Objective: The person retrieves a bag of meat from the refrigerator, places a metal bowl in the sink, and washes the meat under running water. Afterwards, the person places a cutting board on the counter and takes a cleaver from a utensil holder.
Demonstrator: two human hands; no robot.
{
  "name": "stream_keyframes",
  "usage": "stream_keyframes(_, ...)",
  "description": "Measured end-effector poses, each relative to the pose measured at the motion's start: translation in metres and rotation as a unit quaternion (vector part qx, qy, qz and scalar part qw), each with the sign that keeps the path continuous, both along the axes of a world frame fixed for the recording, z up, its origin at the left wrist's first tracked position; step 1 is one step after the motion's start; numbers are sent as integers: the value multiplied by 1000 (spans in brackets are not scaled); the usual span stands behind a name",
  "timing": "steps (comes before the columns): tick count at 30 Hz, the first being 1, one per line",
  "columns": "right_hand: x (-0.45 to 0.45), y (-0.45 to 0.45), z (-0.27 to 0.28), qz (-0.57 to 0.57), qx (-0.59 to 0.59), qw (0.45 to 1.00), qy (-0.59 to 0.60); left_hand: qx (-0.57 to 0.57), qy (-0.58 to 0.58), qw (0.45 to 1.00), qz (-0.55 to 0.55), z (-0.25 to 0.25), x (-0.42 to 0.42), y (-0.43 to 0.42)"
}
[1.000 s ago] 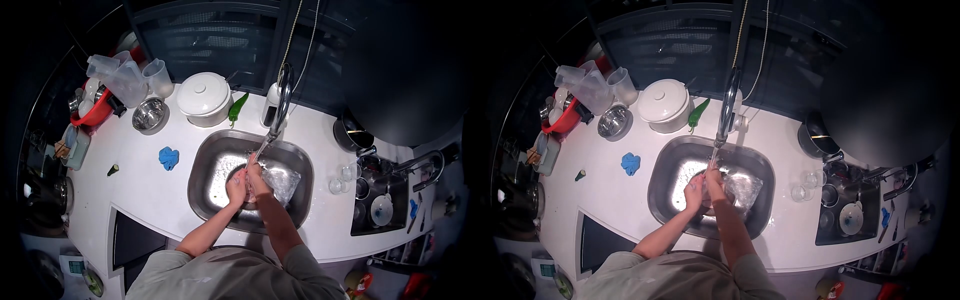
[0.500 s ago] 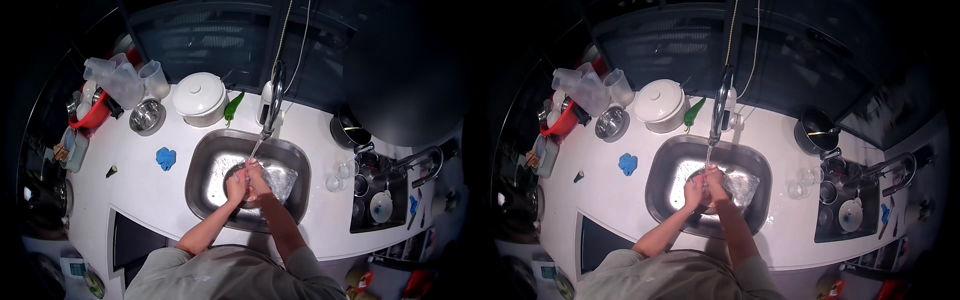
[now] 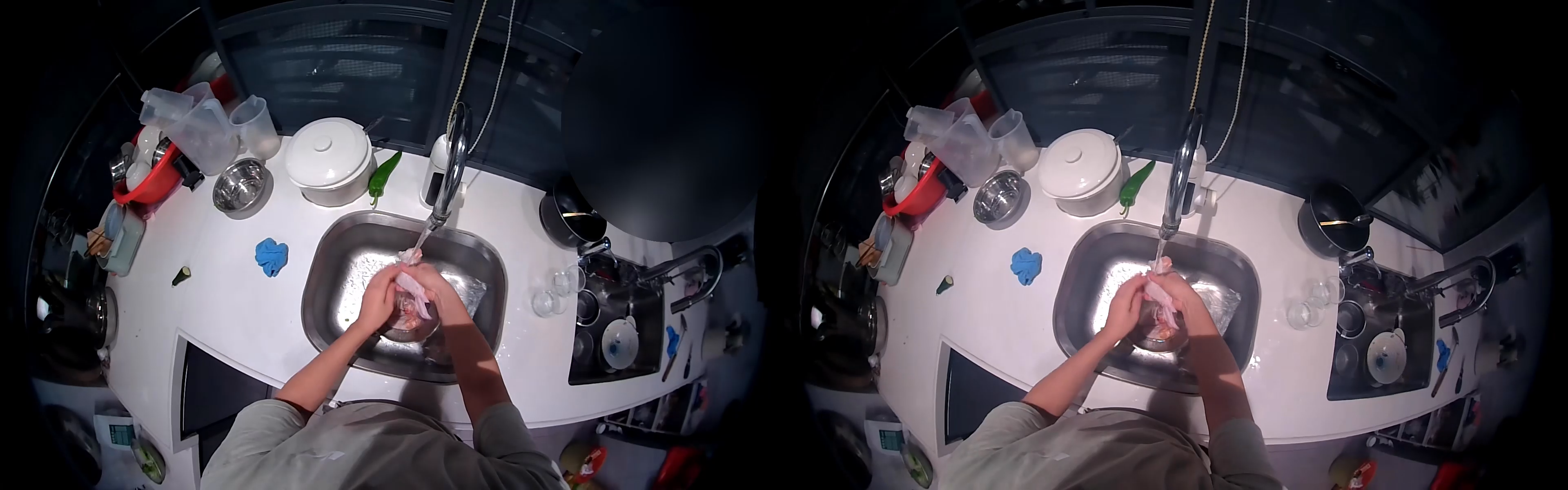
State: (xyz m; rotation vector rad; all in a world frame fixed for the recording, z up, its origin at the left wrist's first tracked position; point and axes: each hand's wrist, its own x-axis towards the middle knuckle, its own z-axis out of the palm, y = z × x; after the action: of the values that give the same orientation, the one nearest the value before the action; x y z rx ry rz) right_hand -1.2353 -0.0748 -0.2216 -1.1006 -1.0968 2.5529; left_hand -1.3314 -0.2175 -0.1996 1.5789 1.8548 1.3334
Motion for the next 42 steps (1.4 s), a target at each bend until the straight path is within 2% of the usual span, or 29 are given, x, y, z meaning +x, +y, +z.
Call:
stream_keyframes(2,3,-5,0,31,-4,999,-14,-70,-36,993,90,5,-2,25)
stream_keyframes(3,-1,-9,-8,-2,0,1000,14,-121,-110,983,80,-13,-4,37)
stream_keyframes(4,-3,-14,-5,12,40,999,6,-174,-180,965,78,-32,-6,49)
stream_keyframes(7,1,-19,12,82,190,978,14,-152,-238,958,38,-39,-8,72)
stream_keyframes(10,12,-34,32,93,310,946,-15,-205,-163,965,31,-36,-9,89)
stream_keyframes(14,27,-45,17,94,615,779,-78,-271,-184,940,94,-17,1,97)
stream_keyframes(15,28,-43,16,141,573,794,-145,-286,-185,933,120,-28,1,102)
stream_keyframes(18,34,-48,14,99,582,784,-190,-288,-423,848,139,-66,1,111)
stream_keyframes(19,37,-49,16,68,587,784,-190,-217,-563,790,111,-74,4,112)
stream_keyframes(20,40,-50,18,56,579,788,-204,-212,-592,769,118,-81,7,113)
stream_keyframes(22,46,-52,22,29,560,795,-231,-203,-646,724,133,-65,13,108)
stream_keyframes(23,51,-50,12,16,571,785,-239,-201,-654,719,123,-67,14,107)
stream_keyframes(26,69,-47,7,-20,579,768,-272,-161,-616,741,214,-69,12,95)
stream_keyframes(27,79,-43,-2,5,594,746,-302,-189,-531,811,155,-70,4,86)
stream_keyframes(28,89,-41,-9,19,580,744,-331,-187,-504,816,211,-84,4,84)
stream_keyframes(29,99,-39,-16,33,566,742,-359,-228,-315,904,178,-97,0,74)
stream_keyframes(30,106,-37,-19,46,552,738,-385,-257,-111,950,136,-104,-1,64)
stream_keyframes(31,113,-37,-24,79,523,738,-419,-307,-88,942,104,-100,3,58)
stream_keyframes(33,128,-33,-59,68,486,750,-444,-401,-42,915,36,-94,13,48)
stream_keyframes(34,134,-32,-75,62,469,754,-456,-396,-22,916,54,-111,20,43)
stream_keyframes(36,143,-37,-79,79,513,739,-429,-384,20,918,92,-161,32,36)
stream_keyframes(39,149,-39,-98,94,510,743,-424,-324,148,927,118,-137,42,26)
stream_keyframes(40,149,-37,-103,97,497,748,-429,-354,103,924,105,-133,39,27)
stream_keyframes(42,136,-43,-99,-14,530,687,-497,-411,12,908,79,-123,23,30)
